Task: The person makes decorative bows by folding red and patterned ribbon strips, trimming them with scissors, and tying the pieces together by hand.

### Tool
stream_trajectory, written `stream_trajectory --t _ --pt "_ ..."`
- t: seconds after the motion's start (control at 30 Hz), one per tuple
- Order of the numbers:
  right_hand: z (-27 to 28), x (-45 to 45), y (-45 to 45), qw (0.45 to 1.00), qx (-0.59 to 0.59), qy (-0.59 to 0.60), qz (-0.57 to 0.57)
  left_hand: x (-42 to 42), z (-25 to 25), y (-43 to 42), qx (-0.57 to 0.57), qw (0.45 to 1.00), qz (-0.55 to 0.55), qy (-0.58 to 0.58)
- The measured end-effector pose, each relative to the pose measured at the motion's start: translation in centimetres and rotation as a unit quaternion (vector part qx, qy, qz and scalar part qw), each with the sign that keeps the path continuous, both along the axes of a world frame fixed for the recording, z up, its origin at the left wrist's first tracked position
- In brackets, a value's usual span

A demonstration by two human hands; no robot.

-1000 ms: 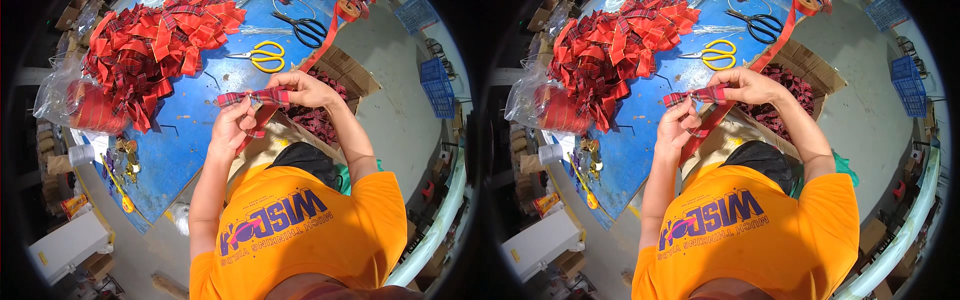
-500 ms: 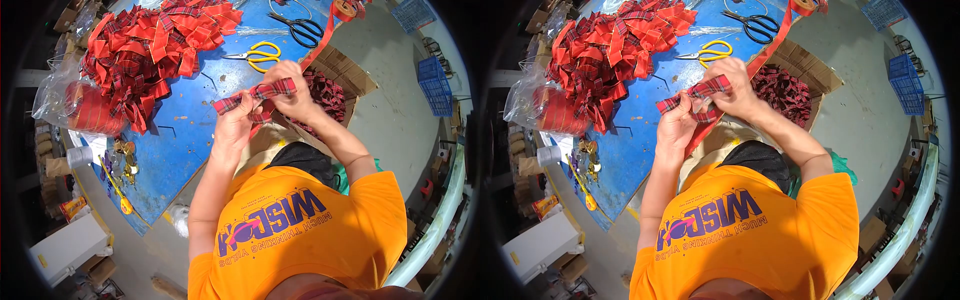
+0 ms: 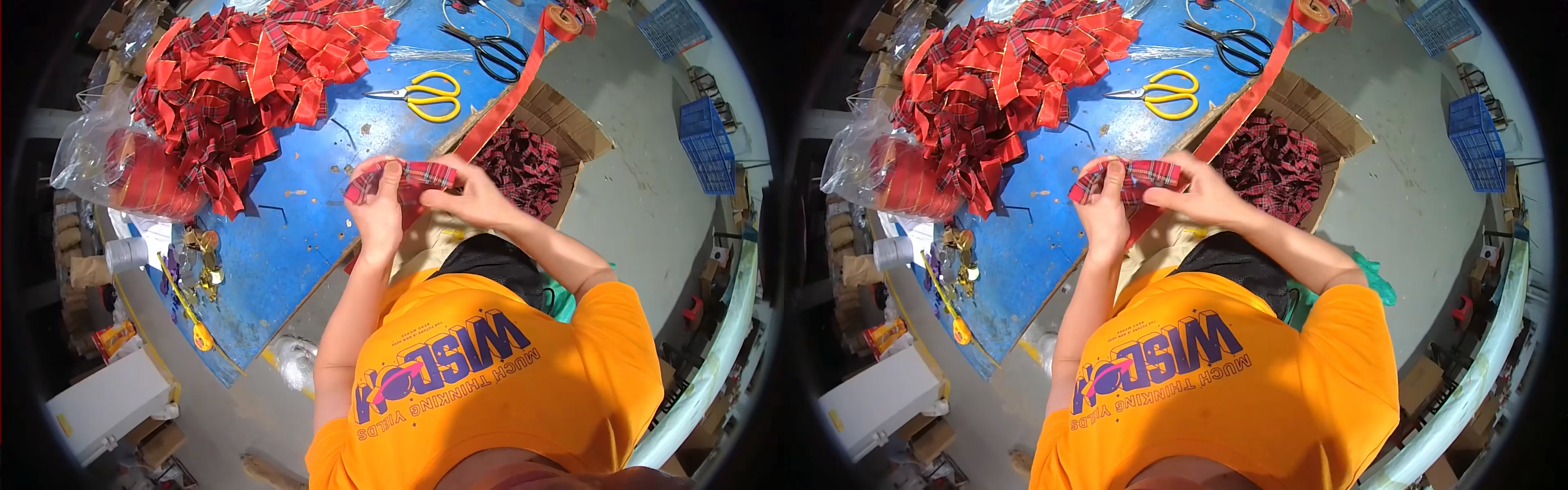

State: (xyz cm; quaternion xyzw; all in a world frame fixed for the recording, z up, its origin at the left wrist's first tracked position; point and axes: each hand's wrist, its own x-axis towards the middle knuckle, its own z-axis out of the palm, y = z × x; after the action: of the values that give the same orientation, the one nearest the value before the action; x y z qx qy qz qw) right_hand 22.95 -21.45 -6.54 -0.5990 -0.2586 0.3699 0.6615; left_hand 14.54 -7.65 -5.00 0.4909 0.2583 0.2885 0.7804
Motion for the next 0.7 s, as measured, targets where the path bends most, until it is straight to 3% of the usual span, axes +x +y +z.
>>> stream_trajectory --t 0.07,0.13,0.2,0.27,0.37,0.47,0.57,0.63,0.7 --pt "1.5 1.5 -0.9 0.985 -0.001 -0.149 -0.090 -0.7 -0.1 0.1 0.065 0.998 -0.017 0.020" --pt "2.7 2.2 -0.2 0.947 0.020 -0.309 -0.086 -0.9 0.9 -1.2 0.045 0.993 -0.056 0.098" --pt "5.5 1.4 -0.1 0.947 -0.059 -0.315 -0.003 -0.3 -0.6 -2.5 0.099 0.992 -0.072 -0.013" --pt "5.2 0.4 0.6 0.911 -0.090 -0.401 -0.039 -0.7 -1.1 -2.9 0.117 0.989 -0.092 -0.016" --pt "4.6 0.6 0.8 0.918 -0.094 -0.383 -0.043 -0.6 -0.4 -3.2 0.052 0.995 -0.070 -0.049" --pt "4.1 0.9 0.9 0.915 -0.078 -0.393 -0.049 -0.9 0.1 -3.0 0.058 0.996 -0.064 0.013" --pt "3.9 1.7 0.8 0.909 -0.074 -0.409 -0.043 -1.2 1.1 -2.0 0.125 0.969 -0.174 0.126" --pt "4.6 2.4 0.5 0.911 -0.094 -0.400 -0.011 -1.3 1.4 -1.6 0.103 0.967 -0.213 0.094" --pt "5.4 2.8 0.6 0.974 -0.018 -0.223 0.038 -1.8 2.5 -1.7 0.118 0.967 -0.222 0.051"
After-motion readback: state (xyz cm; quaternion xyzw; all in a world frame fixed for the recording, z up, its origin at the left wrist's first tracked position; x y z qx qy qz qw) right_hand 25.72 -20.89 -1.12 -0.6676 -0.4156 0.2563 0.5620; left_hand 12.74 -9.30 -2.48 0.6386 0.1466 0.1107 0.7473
